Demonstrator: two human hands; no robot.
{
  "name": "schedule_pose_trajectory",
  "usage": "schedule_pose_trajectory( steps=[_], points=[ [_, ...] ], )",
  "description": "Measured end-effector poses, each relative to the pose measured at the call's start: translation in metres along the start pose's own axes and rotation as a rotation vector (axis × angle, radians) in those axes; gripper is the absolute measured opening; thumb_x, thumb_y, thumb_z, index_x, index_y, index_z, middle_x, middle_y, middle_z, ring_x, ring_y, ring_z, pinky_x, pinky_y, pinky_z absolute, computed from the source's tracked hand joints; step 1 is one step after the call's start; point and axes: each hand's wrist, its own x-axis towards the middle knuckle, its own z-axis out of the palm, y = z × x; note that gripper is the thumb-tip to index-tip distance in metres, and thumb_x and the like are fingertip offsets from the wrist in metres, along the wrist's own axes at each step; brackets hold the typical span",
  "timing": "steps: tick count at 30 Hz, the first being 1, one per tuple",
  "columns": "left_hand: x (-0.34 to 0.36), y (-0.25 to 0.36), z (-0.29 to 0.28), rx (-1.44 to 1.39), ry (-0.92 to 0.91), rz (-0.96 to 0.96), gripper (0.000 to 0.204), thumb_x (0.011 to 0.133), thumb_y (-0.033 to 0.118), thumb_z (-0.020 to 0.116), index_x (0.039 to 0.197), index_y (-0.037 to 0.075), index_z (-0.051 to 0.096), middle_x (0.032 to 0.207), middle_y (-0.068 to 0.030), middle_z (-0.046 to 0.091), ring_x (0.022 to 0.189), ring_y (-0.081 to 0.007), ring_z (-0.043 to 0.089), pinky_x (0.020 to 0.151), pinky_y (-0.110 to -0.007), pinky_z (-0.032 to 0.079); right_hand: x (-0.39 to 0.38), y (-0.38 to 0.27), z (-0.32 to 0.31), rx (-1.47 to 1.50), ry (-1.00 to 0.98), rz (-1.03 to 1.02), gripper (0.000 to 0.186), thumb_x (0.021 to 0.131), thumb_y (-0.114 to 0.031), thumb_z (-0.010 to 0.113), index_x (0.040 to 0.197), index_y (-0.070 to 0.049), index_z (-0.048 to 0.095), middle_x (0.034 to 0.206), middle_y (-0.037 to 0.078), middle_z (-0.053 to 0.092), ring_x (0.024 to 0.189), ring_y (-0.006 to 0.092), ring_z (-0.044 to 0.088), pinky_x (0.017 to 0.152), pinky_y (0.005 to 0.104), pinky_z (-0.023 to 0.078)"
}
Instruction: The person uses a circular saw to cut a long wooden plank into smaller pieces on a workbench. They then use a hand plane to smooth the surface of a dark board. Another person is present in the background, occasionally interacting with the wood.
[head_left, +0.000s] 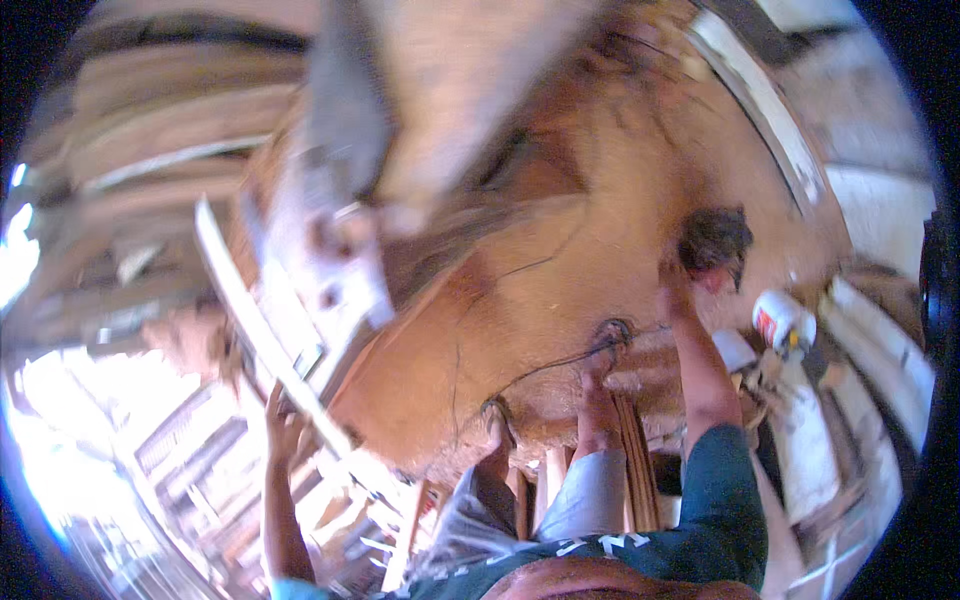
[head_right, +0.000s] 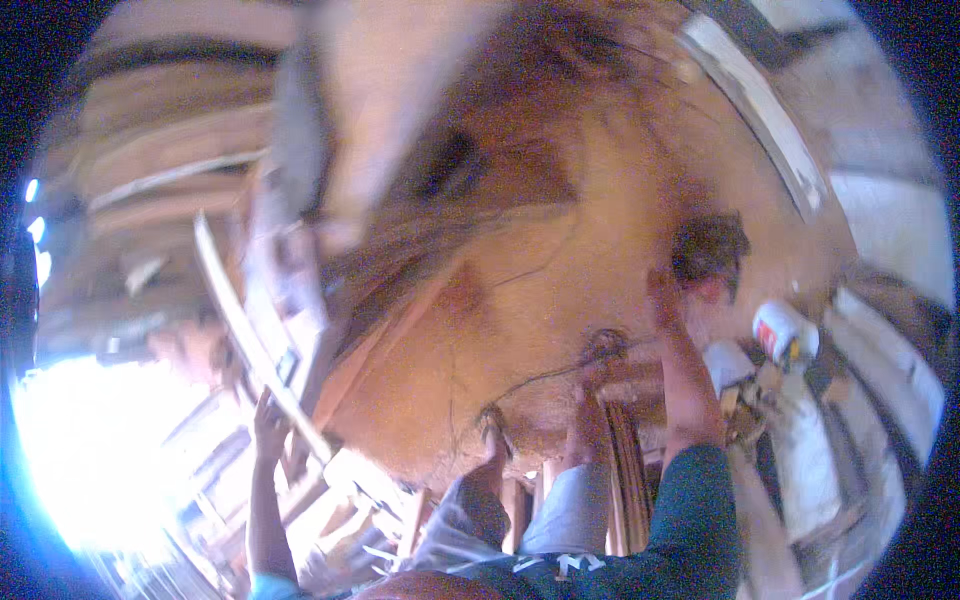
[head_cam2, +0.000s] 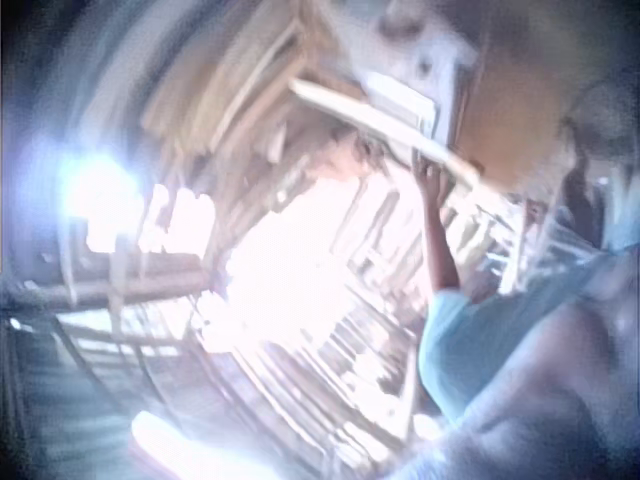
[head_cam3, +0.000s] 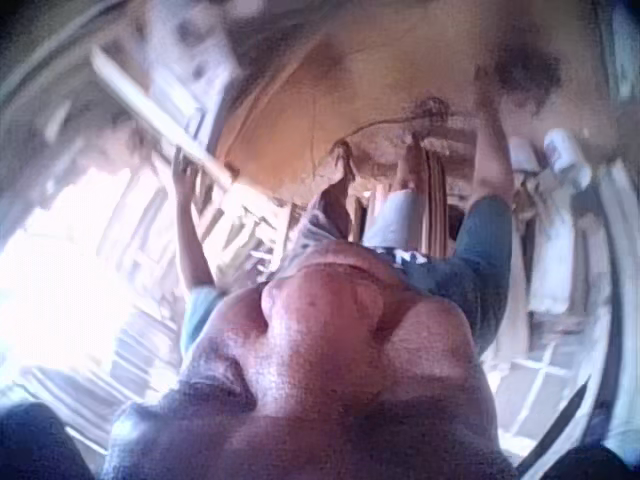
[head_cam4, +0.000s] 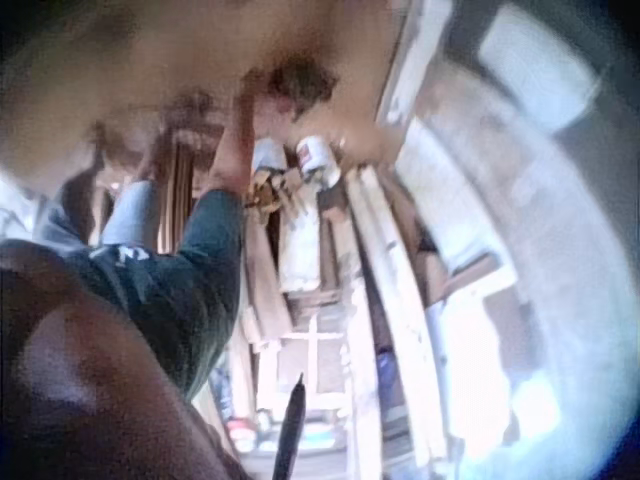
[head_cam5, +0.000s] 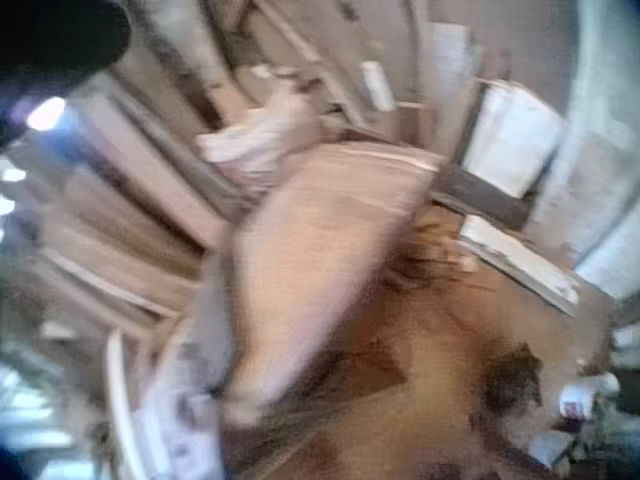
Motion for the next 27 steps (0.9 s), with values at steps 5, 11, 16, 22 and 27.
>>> schedule_pose_trajectory(
  steps=[5,11,16,22,27],
  points=[
    [-0.002,0.02,0.0,0.203,0.089,0.14,0.096,0.078,0.016,0.09,0.159,0.001,0.041,0.129,-0.0205,0.058,0.121,-0.031,0.062,0.104,-0.043,0.052,-0.057,-0.148,-0.053,0.311,-0.206,0.214,0.049,0.096,-0.012,0.054,0.14,0.009,0.057,0.142,0.035,0.056,0.135,0.0463,0.053,0.119,0.0491,0.039],
    [-0.017,0.112,0.021,0.048,0.18,0.058,0.089,0.082,0.033,0.088,0.157,0.01,0.047,0.124,-0.0297,0.06,0.114,-0.0428,0.064,0.099,-0.048,0.053,-0.156,-0.32,-0.193,0.143,-0.677,-0.085,0.035,0.086,-0.015,0.061,0.119,-0.006,0.069,0.119,0.027,0.071,0.113,0.0432,0.069,0.097,0.0514,0.055],
    [-0.083,0.057,0.037,-0.245,0.452,0.156,0.072,0.088,0.033,0.081,0.151,0.013,0.052,0.132,-0.0301,0.055,0.117,-0.0468,0.062,0.102,-0.05,0.052,-0.197,-0.443,-0.299,0.174,-0.919,-0.353,0.036,0.089,-0.02,0.065,0.121,-0.004,0.069,0.11,0.024,0.075,0.102,0.041,0.073,0.093,0.0487,0.057],
    [-0.249,-0.198,0.099,-0.245,0.084,-0.062,0.063,0.089,0.036,0.078,0.144,0.012,0.06,0.139,-0.0307,0.058,0.129,-0.0478,0.057,0.11,-0.049,0.048,-0.209,-0.694,-0.375,0.476,-0.955,-0.626,0.04,0.09,-0.017,0.073,0.126,-0.001,0.067,0.114,0.02,0.074,0.11,0.032,0.072,0.096,0.0424,0.056],
    [-0.382,-0.351,0.116,-0.428,0.012,-0.677,0.069,0.085,0.042,0.076,0.144,0.008,0.062,0.138,-0.0238,0.066,0.13,-0.0385,0.062,0.109,-0.044,0.05,-0.117,-0.867,-0.292,0.269,-0.502,-0.616,0.054,0.091,-0.02,0.069,0.139,0.002,0.056,0.132,0.026,0.065,0.126,0.0369,0.063,0.108,0.0446,0.049]
  ],
)
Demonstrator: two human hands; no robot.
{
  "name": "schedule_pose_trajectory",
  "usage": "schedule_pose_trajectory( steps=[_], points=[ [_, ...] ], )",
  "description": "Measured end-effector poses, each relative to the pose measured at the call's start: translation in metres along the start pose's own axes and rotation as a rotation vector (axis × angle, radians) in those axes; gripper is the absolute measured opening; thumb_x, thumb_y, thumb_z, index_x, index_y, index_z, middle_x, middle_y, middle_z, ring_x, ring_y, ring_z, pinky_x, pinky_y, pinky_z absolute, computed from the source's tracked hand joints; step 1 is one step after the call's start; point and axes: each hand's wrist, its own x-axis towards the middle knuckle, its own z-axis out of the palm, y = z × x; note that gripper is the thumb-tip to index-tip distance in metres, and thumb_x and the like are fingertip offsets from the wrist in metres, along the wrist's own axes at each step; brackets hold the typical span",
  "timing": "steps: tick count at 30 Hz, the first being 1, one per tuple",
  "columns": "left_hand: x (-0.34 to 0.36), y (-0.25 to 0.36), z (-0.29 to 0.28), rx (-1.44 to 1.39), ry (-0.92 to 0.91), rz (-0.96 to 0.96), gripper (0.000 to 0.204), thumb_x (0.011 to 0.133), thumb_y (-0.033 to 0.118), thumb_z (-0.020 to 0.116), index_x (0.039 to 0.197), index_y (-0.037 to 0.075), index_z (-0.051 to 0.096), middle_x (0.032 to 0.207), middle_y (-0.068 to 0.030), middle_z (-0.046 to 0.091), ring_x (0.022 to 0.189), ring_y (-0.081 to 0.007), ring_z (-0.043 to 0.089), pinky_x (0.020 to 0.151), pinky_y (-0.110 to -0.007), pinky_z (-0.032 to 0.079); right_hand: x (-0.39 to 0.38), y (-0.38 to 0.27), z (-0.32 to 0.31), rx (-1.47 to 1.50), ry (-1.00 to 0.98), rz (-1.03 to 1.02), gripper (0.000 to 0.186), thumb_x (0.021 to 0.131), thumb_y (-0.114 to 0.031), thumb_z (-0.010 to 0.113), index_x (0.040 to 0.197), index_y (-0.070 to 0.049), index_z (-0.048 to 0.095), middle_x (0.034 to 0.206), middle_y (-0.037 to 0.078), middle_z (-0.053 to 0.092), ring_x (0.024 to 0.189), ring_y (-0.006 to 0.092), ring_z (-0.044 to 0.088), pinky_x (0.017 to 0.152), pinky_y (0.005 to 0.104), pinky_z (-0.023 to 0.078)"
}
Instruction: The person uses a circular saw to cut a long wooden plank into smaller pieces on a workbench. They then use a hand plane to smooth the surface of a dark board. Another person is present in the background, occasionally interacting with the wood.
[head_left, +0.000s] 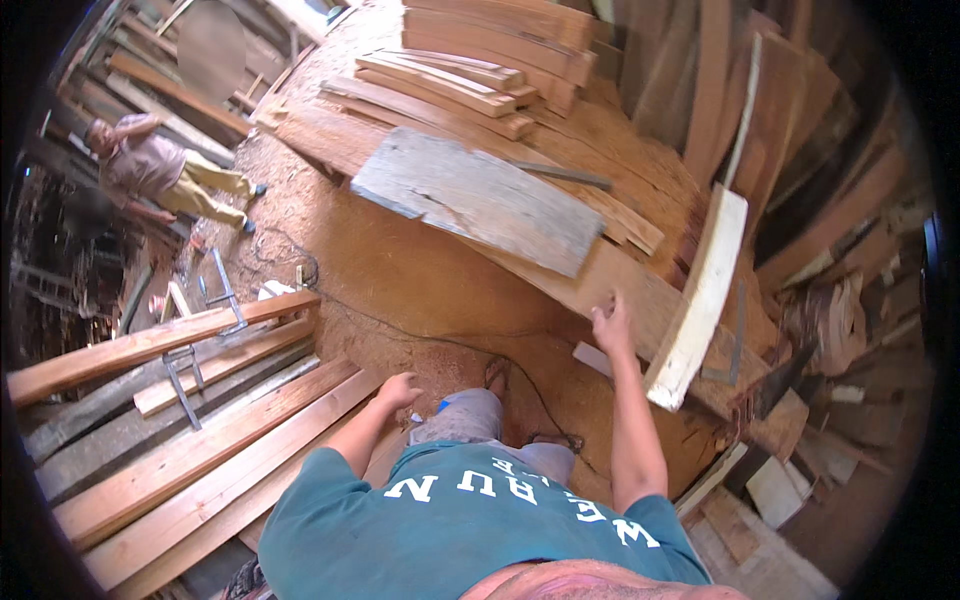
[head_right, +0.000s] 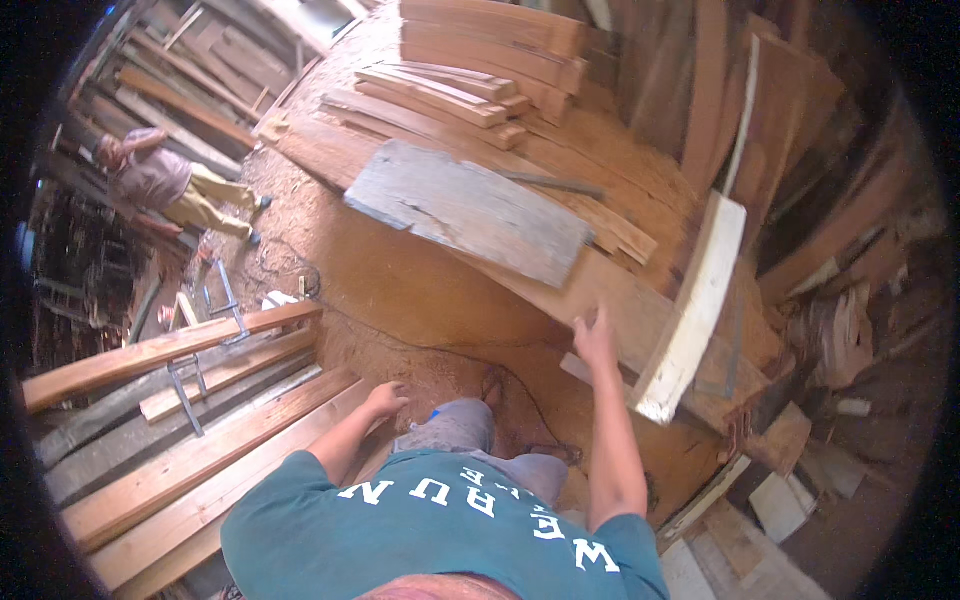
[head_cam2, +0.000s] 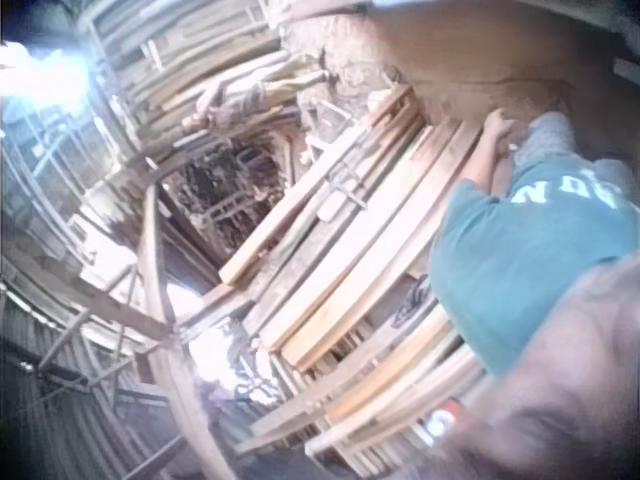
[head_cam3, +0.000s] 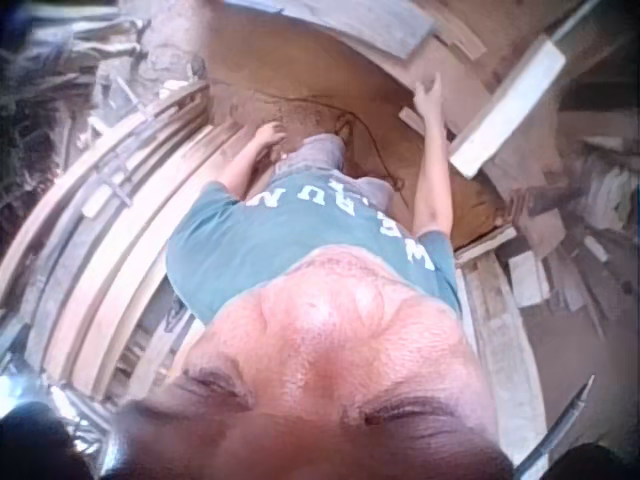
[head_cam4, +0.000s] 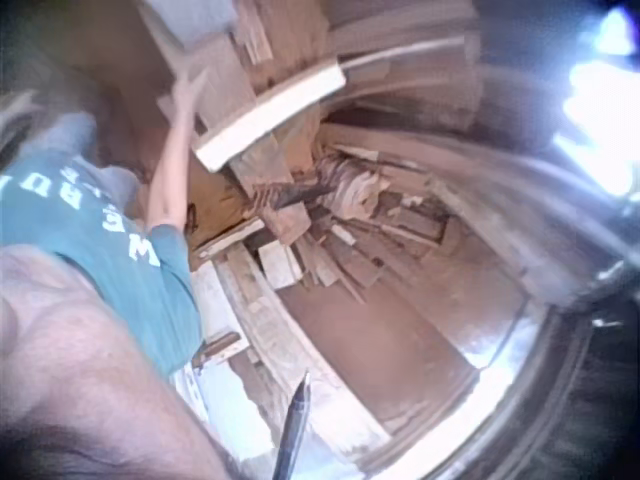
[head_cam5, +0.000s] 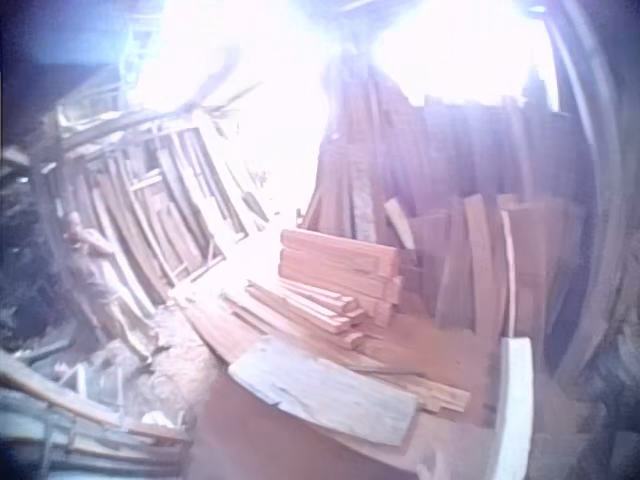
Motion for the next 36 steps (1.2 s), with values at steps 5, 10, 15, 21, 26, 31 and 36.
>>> schedule_pose_trajectory(
  steps=[5,10,15,21,26,31,36],
  points=[
    [-0.012,-0.148,-0.004,-0.412,0.165,-0.489,0.067,0.085,0.036,0.079,0.142,0.006,0.064,0.135,-0.0209,0.069,0.124,-0.0331,0.067,0.106,-0.04,0.053,0.111,-0.039,0.06,0.03,0.152,0.05,0.07,0.085,-0.02,0.071,0.147,0.006,0.048,0.144,0.031,0.057,0.137,0.0423,0.054,0.115,0.0453,0.042],
    [0.01,-0.147,0.006,-1.178,0.116,-0.569,0.06,0.096,0.032,0.073,0.147,0.005,0.057,0.13,-0.0182,0.072,0.122,-0.0295,0.068,0.1,-0.041,0.055,0.152,-0.058,0.093,0.018,0.151,0.287,0.072,0.084,-0.021,0.071,0.145,0.009,0.048,0.141,0.031,0.06,0.136,0.0409,0.057,0.113,0.0429,0.043],
    [0.087,-0.058,-0.053,-1.625,-0.031,-0.333,0.076,0.102,0.039,0.068,0.163,0.012,0.032,0.161,-0.0193,0.045,0.142,-0.0344,0.052,0.115,-0.048,0.045,0.157,-0.07,0.088,0.067,0.158,0.241,0.078,0.084,-0.024,0.073,0.149,0.009,0.046,0.144,0.031,0.059,0.138,0.0403,0.056,0.115,0.0421,0.042],
    [0.181,0.065,-0.173,-1.688,-0.029,-0.124,0.084,0.1,0.042,0.071,0.165,0.008,0.028,0.165,-0.018,0.04,0.147,-0.0364,0.045,0.117,-0.051,0.042,0.212,-0.079,0.077,-0.446,0.084,0.011,0.08,0.083,-0.023,0.078,0.151,0.006,0.047,0.147,0.028,0.058,0.14,0.0386,0.054,0.118,0.0414,0.041],
    [0.243,0.116,-0.231,-1.7,0.099,-0.216,0.078,0.101,0.039,0.071,0.161,0.008,0.034,0.161,-0.0169,0.045,0.143,-0.0343,0.049,0.113,-0.049,0.046,0.272,-0.072,0.064,-0.405,-0.436,0.03,0.091,0.073,-0.018,0.091,0.15,0.005,0.049,0.146,0.026,0.06,0.136,0.0362,0.058,0.114,0.0423,0.046],
    [0.285,0.123,-0.246,-1.655,0.178,-0.345,0.028,0.099,0.031,0.072,0.113,0.007,0.068,0.116,-0.0073,0.07,0.098,-0.0183,0.067,0.077,-0.035,0.057,0.31,-0.094,0.065,-0.548,-0.723,0.145,0.084,0.069,-0.023,0.097,0.139,0.005,0.061,0.139,0.024,0.066,0.13,0.034,0.063,0.111,0.0424,0.049],
    [0.321,0.125,-0.261,-1.752,0.246,-0.341,0.032,0.096,0.033,0.074,0.112,0.006,0.069,0.111,-0.009,0.07,0.084,-0.0191,0.067,0.064,-0.033,0.053,0.313,-0.146,0.058,-0.492,-0.775,0.237,0.08,0.066,-0.029,0.099,0.13,0.006,0.066,0.13,0.022,0.071,0.121,0.0347,0.067,0.104,0.043,0.051]
  ],
)
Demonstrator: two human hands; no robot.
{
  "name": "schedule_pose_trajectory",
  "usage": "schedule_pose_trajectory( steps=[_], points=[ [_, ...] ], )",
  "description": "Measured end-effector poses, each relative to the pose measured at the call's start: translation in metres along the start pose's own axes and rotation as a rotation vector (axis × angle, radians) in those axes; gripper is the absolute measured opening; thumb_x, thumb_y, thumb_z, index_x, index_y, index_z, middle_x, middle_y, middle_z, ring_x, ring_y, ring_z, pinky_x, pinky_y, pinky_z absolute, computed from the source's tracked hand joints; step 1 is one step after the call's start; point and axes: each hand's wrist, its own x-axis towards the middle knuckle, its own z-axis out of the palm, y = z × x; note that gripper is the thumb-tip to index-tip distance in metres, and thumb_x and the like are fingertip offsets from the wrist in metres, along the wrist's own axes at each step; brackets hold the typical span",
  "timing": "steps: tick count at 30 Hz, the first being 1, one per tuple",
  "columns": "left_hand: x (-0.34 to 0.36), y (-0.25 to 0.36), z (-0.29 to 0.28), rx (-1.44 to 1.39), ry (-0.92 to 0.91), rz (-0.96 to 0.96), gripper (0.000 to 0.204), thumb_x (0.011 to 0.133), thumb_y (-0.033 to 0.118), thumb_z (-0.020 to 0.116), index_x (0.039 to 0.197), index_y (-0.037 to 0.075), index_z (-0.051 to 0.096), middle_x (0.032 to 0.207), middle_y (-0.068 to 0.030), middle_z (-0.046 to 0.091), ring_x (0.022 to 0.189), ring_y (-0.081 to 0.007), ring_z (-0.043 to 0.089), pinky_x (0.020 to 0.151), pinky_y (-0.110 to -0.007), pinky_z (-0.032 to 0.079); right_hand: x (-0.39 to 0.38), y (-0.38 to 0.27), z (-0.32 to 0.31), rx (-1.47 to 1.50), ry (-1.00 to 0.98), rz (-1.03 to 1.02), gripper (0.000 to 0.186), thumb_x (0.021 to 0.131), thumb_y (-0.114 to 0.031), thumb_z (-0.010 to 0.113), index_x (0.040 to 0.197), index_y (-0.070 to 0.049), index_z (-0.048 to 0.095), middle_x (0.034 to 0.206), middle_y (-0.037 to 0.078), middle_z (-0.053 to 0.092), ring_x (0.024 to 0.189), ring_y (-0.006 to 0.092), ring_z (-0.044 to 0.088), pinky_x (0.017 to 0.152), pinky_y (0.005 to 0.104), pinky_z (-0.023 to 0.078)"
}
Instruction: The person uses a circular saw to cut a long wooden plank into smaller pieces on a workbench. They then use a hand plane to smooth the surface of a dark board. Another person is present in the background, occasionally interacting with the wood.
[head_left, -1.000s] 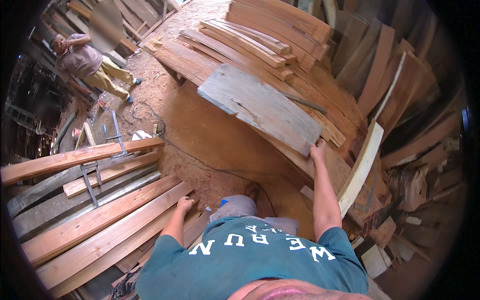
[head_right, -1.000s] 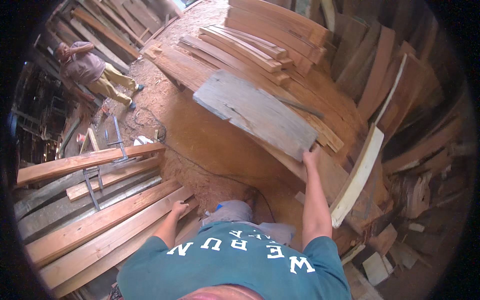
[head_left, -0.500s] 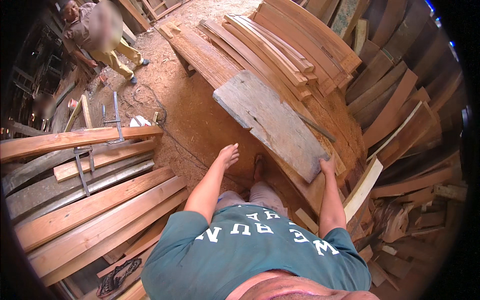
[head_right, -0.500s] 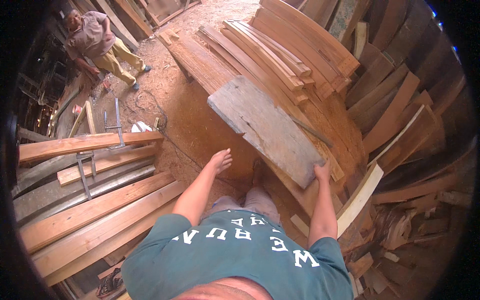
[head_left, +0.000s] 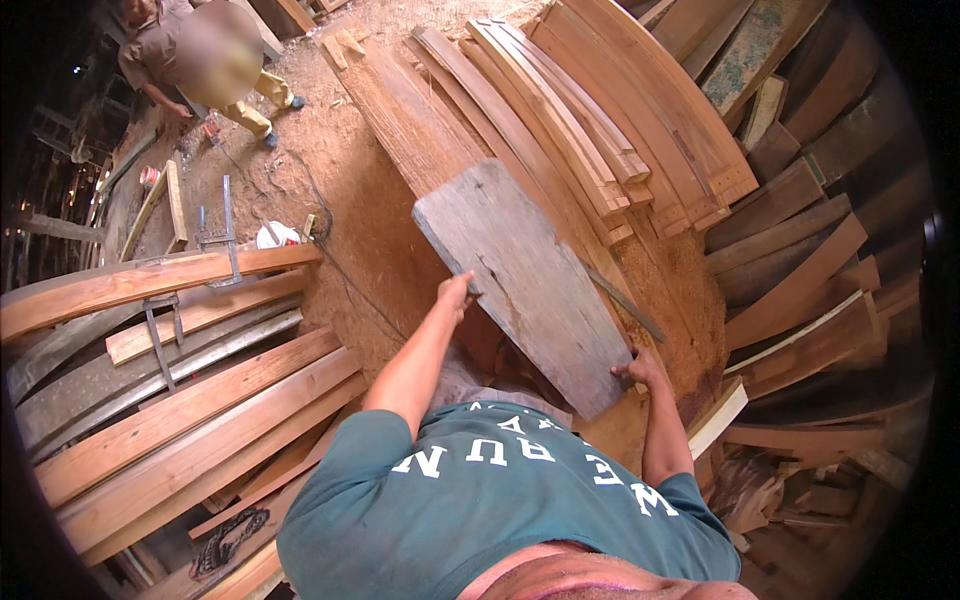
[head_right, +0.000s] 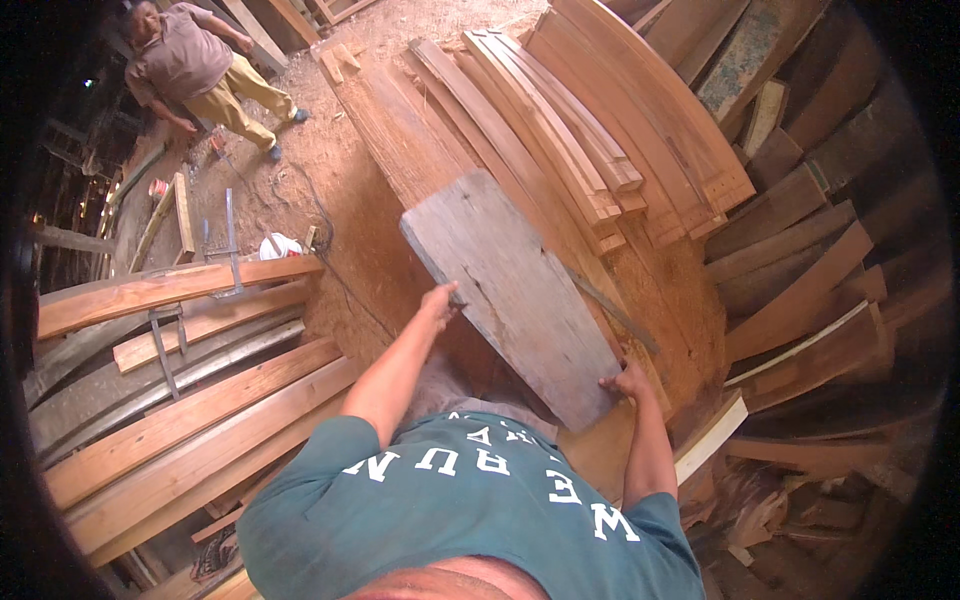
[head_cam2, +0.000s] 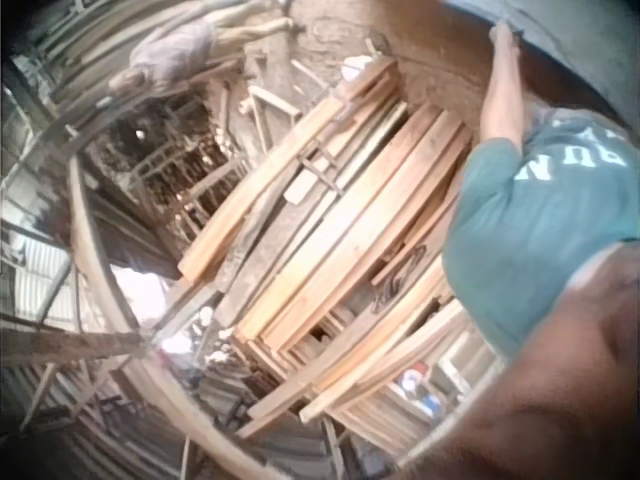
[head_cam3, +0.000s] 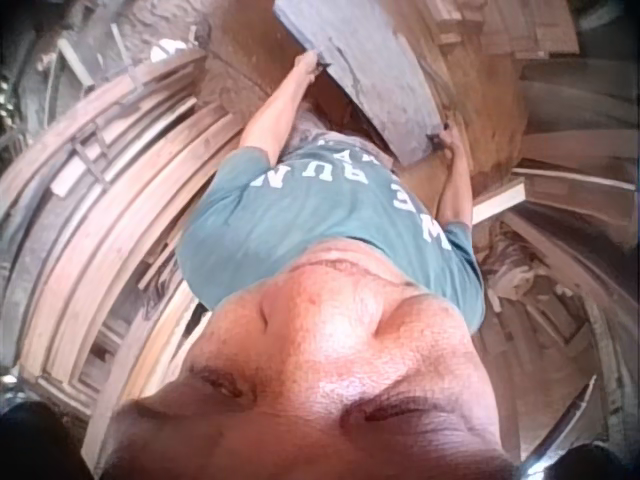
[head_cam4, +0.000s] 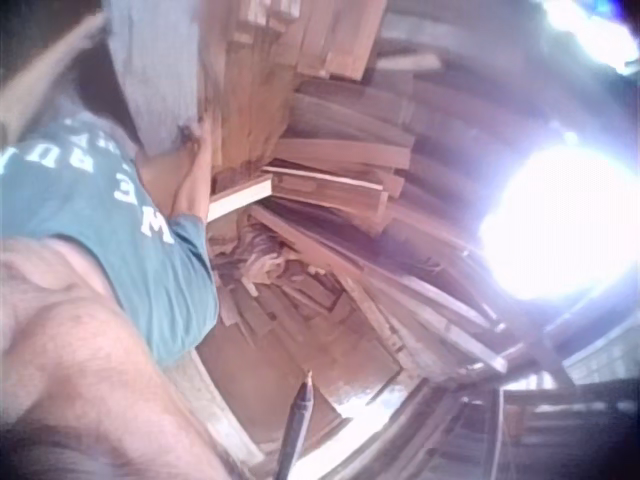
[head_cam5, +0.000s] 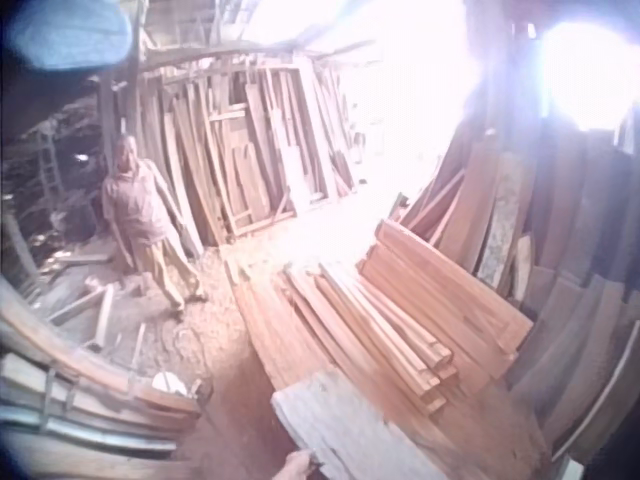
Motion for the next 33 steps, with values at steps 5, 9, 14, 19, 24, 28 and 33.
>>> schedule_pose_trajectory(
  steps=[5,9,14,19,24,28,33],
  points=[
    [0.061,0.118,-0.005,-0.198,-0.128,0.104,0.045,0.092,0.036,0.07,0.123,0.004,0.065,0.118,-0.0122,0.069,0.096,-0.0239,0.067,0.082,-0.039,0.055,-0.024,-0.137,-0.034,-0.138,0.34,-0.301,0.061,0.065,-0.019,0.096,0.113,0.006,0.068,0.11,0.022,0.072,0.104,0.0389,0.067,0.091,0.0462,0.053],
    [0.062,0.238,-0.025,-0.188,-0.182,0.141,0.102,0.09,0.065,0.065,0.161,0.0,0.03,0.159,-0.0221,0.042,0.145,-0.0367,0.044,0.126,-0.056,0.02,-0.075,-0.278,-0.027,-0.146,0.669,-0.749,0.046,0.07,-0.013,0.09,0.104,0.002,0.063,0.104,0.02,0.063,0.096,0.044,0.062,0.083,0.0515,0.05],
    [-0.043,0.281,-0.025,-0.285,-0.514,0.193,0.114,0.093,0.078,0.055,0.167,0.004,0.013,0.171,-0.0232,0.022,0.155,-0.038,0.031,0.12,-0.064,0.032,-0.105,-0.367,0.039,-0.33,0.685,-0.858,0.029,0.074,-0.003,0.075,0.095,-0.005,0.055,0.098,0.016,0.055,0.093,0.0418,0.059,0.075,0.0526,0.049],
    [-0.078,0.235,-0.056,-0.387,-0.488,0.179,0.062,0.098,0.041,0.071,0.144,0.003,0.052,0.135,-0.0142,0.063,0.123,-0.0323,0.062,0.107,-0.057,0.051,-0.082,-0.367,0.143,-0.647,0.683,-0.909,0.026,0.07,-0.007,0.071,0.091,-0.008,0.056,0.097,0.01,0.056,0.095,0.0355,0.057,0.082,0.0496,0.046],
    [0.008,0.186,-0.113,-0.63,-0.441,-0.046,0.045,0.096,0.013,0.07,0.137,0.001,0.059,0.132,-0.0147,0.066,0.123,-0.0343,0.063,0.112,-0.055,0.048,-0.071,-0.399,0.178,-0.466,0.4,-0.786,0.043,0.079,-0.024,0.08,0.113,-0.005,0.063,0.116,0.017,0.057,0.113,0.0377,0.054,0.095,0.0523,0.044],
    [0.019,0.204,-0.157,-0.431,-0.456,0.047,0.047,0.09,0.008,0.072,0.135,0.0,0.059,0.126,-0.014,0.068,0.118,-0.0307,0.066,0.108,-0.052,0.052,-0.039,-0.416,0.174,-0.353,0.579,-0.499,0.075,0.08,-0.042,0.087,0.139,-0.004,0.058,0.14,0.022,0.052,0.134,0.0405,0.046,0.11,0.0546,0.04],
    [0.037,0.269,-0.211,-0.351,-0.461,0.178,0.05,0.084,0.001,0.073,0.133,0.002,0.061,0.12,-0.0102,0.069,0.112,-0.0253,0.067,0.102,-0.044,0.055,0.033,-0.465,0.169,0.102,-0.243,-0.194,0.085,0.078,-0.04,0.092,0.143,0.002,0.056,0.126,0.02,0.072,0.114,0.0305,0.07,0.108,0.0415,0.049]
  ],
)
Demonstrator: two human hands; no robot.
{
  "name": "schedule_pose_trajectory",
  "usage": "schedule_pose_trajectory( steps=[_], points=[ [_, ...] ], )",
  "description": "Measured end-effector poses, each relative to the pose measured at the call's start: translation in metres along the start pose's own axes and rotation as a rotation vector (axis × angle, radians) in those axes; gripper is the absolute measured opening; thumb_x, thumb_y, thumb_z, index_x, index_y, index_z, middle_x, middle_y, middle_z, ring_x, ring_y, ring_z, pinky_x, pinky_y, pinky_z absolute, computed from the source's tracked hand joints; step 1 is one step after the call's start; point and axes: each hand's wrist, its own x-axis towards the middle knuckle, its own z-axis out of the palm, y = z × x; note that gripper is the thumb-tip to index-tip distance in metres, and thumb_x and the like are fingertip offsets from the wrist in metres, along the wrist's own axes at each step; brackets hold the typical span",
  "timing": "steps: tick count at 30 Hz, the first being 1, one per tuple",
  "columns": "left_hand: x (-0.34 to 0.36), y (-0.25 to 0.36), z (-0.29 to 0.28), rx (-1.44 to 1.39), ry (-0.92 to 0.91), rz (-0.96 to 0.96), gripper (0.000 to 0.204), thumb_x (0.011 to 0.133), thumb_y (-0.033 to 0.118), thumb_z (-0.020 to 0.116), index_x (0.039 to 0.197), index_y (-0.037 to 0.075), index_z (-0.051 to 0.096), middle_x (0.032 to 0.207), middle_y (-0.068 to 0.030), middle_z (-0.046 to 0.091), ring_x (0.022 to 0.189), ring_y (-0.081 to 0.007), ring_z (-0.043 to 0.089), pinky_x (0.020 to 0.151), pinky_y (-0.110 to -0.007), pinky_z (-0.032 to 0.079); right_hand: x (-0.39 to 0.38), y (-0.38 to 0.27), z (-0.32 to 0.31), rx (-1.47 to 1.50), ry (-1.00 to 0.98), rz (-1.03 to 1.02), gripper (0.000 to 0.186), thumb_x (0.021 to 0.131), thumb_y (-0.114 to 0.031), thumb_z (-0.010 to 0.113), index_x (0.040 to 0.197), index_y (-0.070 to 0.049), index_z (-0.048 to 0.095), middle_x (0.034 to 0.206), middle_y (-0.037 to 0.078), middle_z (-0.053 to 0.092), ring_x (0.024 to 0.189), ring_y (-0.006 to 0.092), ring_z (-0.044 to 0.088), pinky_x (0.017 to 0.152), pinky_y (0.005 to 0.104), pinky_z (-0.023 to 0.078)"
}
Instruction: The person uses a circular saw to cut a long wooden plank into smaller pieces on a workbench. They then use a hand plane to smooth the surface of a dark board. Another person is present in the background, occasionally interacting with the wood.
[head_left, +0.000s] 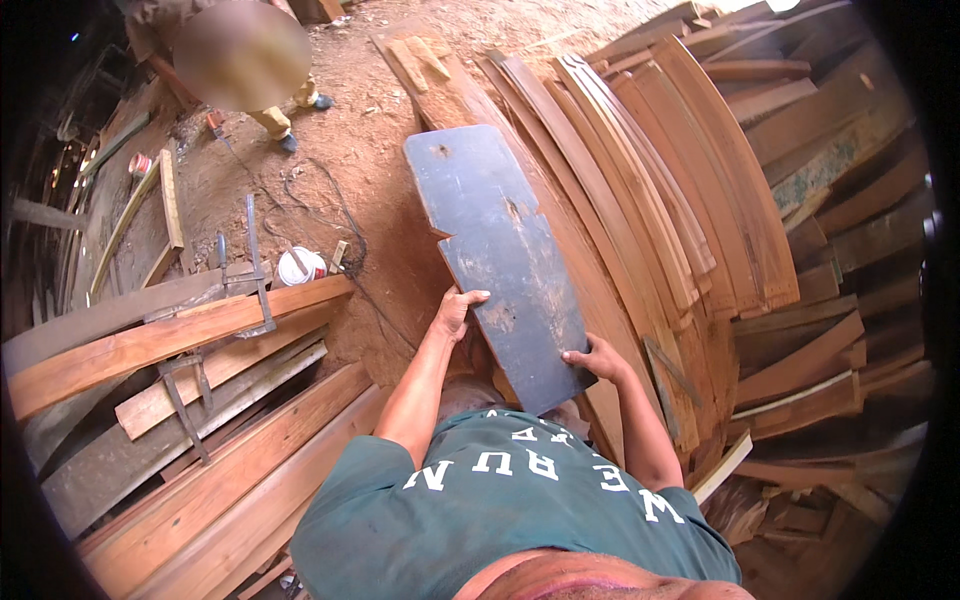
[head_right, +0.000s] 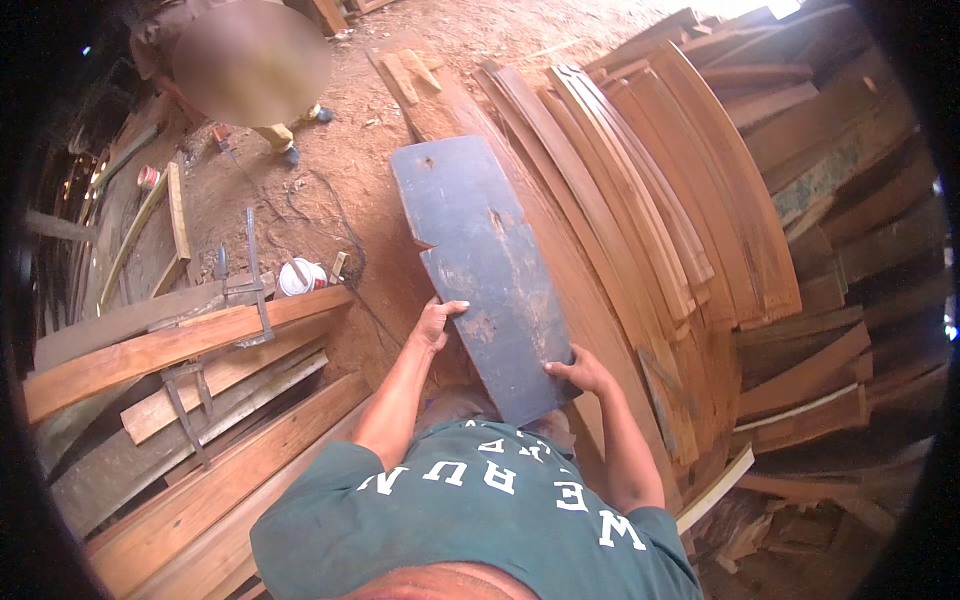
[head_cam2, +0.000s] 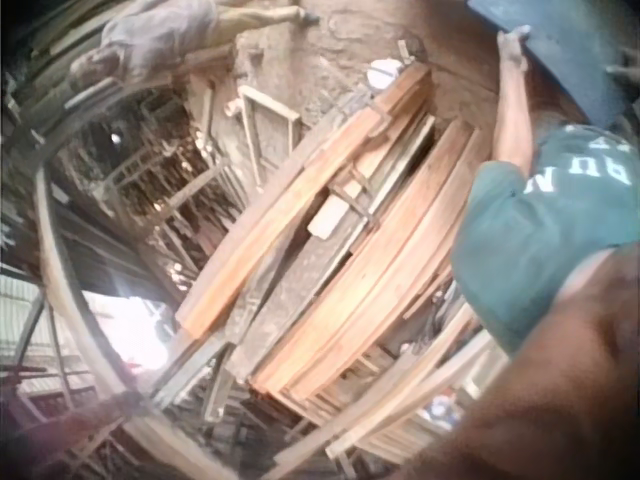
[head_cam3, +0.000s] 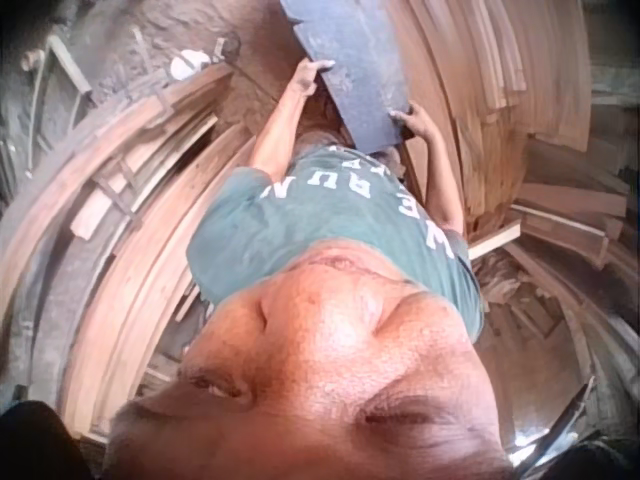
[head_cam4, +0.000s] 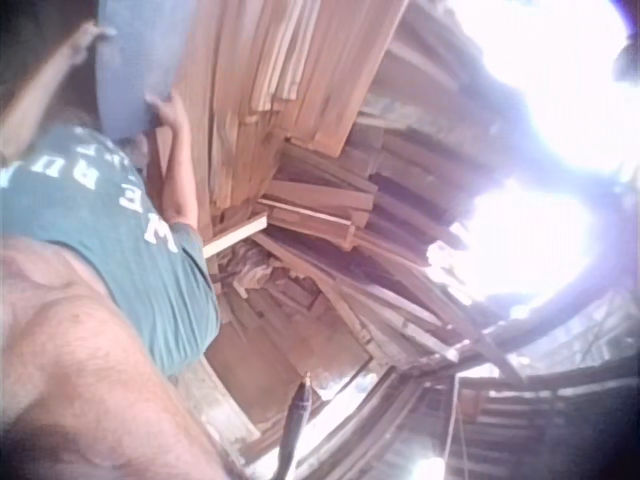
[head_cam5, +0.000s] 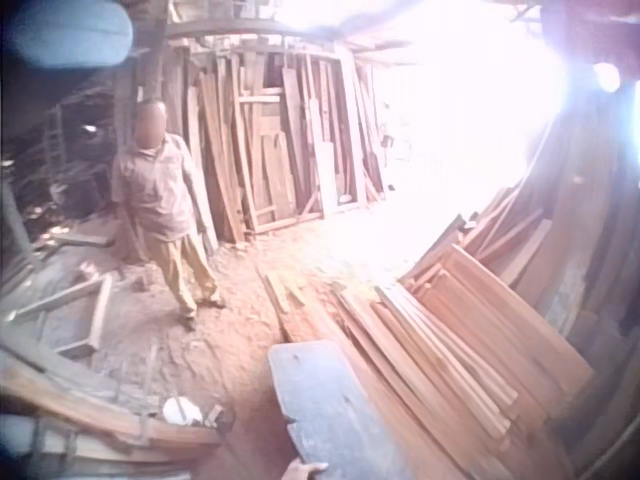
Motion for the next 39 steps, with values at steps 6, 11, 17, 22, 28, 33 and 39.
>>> schedule_pose_trajectory(
  steps=[6,11,17,22,28,33,39],
  points=[
    [0.022,0.088,-0.023,0.089,0.007,0.076,0.051,0.082,0.006,0.075,0.13,-0.001,0.062,0.119,-0.0123,0.07,0.108,-0.0264,0.069,0.101,-0.044,0.056,0.062,-0.041,0.037,0.159,0.101,-0.175,0.073,0.077,-0.033,0.093,0.131,0.003,0.06,0.11,0.012,0.073,0.101,0.0233,0.069,0.098,0.0379,0.052],
    [0.074,0.154,-0.031,0.097,-0.021,0.15,0.057,0.082,0.009,0.073,0.136,-0.002,0.057,0.122,-0.0143,0.068,0.109,-0.0293,0.07,0.099,-0.046,0.059,0.105,-0.119,0.038,0.118,0.296,-0.253,0.065,0.083,-0.042,0.083,0.124,0.006,0.065,0.109,0.019,0.073,0.104,0.0292,0.069,0.095,0.0413,0.052],
    [0.153,0.226,-0.026,0.096,0.012,0.077,0.049,0.089,0.02,0.077,0.131,-0.001,0.064,0.122,-0.0169,0.071,0.112,-0.0302,0.069,0.1,-0.05,0.057,0.161,-0.217,0.016,-0.098,0.591,-0.26,0.07,0.088,-0.059,0.072,0.108,0.008,0.071,0.109,0.033,0.073,0.108,0.0412,0.071,0.093,0.047,0.053],
    [0.249,0.243,-0.01,0.371,0.369,-0.021,0.058,0.089,0.026,0.085,0.129,-0.01,0.063,0.128,-0.0234,0.07,0.116,-0.0338,0.069,0.103,-0.051,0.054,0.254,-0.254,-0.025,-0.28,0.675,-0.178,0.074,0.097,-0.063,0.058,0.11,0.009,0.069,0.115,0.038,0.068,0.116,0.0487,0.066,0.096,0.0524,0.051],
    [0.303,0.218,-0.02,0.718,0.642,-0.062,0.072,0.087,0.032,0.087,0.137,-0.01,0.058,0.134,-0.0256,0.067,0.123,-0.0329,0.066,0.105,-0.043,0.05,0.285,-0.275,-0.06,-0.33,0.528,-0.049,0.066,0.098,-0.056,0.061,0.126,0.004,0.066,0.13,0.037,0.063,0.127,0.0486,0.06,0.102,0.0543,0.049],
    [0.299,0.23,-0.022,0.83,0.403,-0.116,0.084,0.09,0.039,0.083,0.149,-0.008,0.046,0.14,-0.025,0.063,0.122,-0.0325,0.066,0.101,-0.043,0.052,0.298,-0.276,-0.06,-0.66,0.642,-0.343,0.078,0.095,-0.039,0.07,0.155,0.0,0.041,0.167,0.025,0.03,0.153,0.0442,0.03,0.121,0.0556,0.031],
    [0.271,0.239,-0.064,0.767,0.348,-0.251,0.09,0.095,0.039,0.078,0.16,-0.005,0.034,0.141,-0.023,0.063,0.12,-0.0305,0.067,0.097,-0.042,0.055,0.307,-0.279,-0.011,-0.903,0.502,-0.451,0.088,0.098,-0.05,0.062,0.162,0.002,0.03,0.17,0.025,0.023,0.159,0.0423,0.019,0.126,0.0638,0.016]
  ],
)
